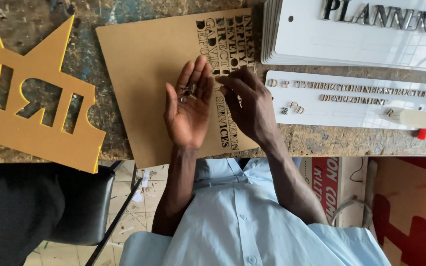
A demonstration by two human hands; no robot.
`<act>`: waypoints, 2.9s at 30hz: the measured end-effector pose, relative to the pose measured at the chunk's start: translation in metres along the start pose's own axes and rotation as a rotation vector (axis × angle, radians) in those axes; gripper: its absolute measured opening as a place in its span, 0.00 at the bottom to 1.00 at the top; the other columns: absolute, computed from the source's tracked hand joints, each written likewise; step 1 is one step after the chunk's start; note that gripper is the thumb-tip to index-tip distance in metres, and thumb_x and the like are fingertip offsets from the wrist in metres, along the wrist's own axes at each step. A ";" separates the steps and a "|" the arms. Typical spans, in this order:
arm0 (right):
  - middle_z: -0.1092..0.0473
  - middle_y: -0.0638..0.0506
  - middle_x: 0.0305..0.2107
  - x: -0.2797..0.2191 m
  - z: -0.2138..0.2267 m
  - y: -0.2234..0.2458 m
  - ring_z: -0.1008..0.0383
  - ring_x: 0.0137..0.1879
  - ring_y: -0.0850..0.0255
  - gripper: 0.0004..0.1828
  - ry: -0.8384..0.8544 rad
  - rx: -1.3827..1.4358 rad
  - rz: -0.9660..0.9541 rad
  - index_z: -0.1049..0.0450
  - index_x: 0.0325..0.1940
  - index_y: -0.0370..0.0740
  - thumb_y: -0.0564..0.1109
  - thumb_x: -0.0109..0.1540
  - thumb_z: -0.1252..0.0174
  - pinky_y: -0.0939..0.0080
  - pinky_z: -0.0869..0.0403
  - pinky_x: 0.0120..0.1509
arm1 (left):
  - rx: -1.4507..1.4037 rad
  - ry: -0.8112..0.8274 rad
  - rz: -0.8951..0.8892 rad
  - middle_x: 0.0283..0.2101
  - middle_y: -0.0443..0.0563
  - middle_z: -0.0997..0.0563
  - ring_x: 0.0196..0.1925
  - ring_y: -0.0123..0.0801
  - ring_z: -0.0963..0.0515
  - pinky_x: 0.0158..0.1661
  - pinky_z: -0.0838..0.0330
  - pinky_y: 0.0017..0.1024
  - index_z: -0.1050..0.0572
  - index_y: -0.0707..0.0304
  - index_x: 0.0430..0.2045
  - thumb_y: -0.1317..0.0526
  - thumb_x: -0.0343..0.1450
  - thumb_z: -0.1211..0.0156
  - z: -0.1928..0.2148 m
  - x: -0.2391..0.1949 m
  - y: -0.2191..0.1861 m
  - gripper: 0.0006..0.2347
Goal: The person is assembling a sign by picking up small acrylic letters from their palm and carefully placing them onto a sign board.
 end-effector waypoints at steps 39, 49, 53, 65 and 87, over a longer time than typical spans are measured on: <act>0.27 0.46 0.38 -0.112 0.044 0.005 0.21 0.35 0.53 0.18 -0.279 0.318 -0.039 0.17 0.64 0.41 0.33 0.70 0.35 0.58 0.21 0.32 | 0.028 -0.026 0.231 0.80 0.65 0.29 0.85 0.51 0.33 0.87 0.39 0.45 0.25 0.63 0.73 0.38 0.86 0.60 -0.014 -0.051 0.089 0.31; 0.26 0.44 0.35 -0.163 0.095 -0.068 0.27 0.32 0.57 0.08 -0.456 0.161 -0.158 0.15 0.55 0.36 0.33 0.72 0.34 0.61 0.27 0.30 | -0.039 -0.146 0.231 0.74 0.67 0.22 0.81 0.51 0.25 0.83 0.33 0.47 0.20 0.65 0.67 0.41 0.85 0.52 -0.007 -0.047 0.103 0.27; 0.26 0.46 0.36 -0.169 0.109 -0.064 0.30 0.29 0.60 0.06 -0.478 0.111 -0.183 0.14 0.54 0.37 0.34 0.73 0.34 0.61 0.29 0.30 | -0.082 -0.169 0.150 0.74 0.68 0.21 0.81 0.53 0.24 0.83 0.30 0.49 0.20 0.66 0.68 0.43 0.85 0.49 -0.004 -0.039 0.080 0.26; 0.25 0.44 0.37 -0.166 0.083 -0.049 0.30 0.27 0.57 0.07 -0.476 0.182 -0.137 0.14 0.53 0.38 0.35 0.72 0.34 0.59 0.31 0.31 | -0.012 -0.193 0.084 0.74 0.59 0.18 0.83 0.46 0.23 0.86 0.30 0.42 0.18 0.61 0.68 0.47 0.85 0.47 0.009 -0.045 0.041 0.22; 0.23 0.55 0.28 -0.240 0.234 -0.208 0.26 0.30 0.61 0.22 -0.562 -0.567 -0.770 0.21 0.73 0.52 0.52 0.75 0.39 0.56 0.34 0.32 | 0.035 -0.169 0.514 0.64 0.70 0.15 0.74 0.58 0.20 0.77 0.25 0.50 0.18 0.74 0.60 0.48 0.86 0.47 -0.063 -0.051 0.202 0.23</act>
Point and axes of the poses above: each hand's wrist, its own x-axis towards the middle knuckle, its own z-axis out of the back of the hand, y = z × x, the point moved 1 cm from there along x, towards the middle knuckle
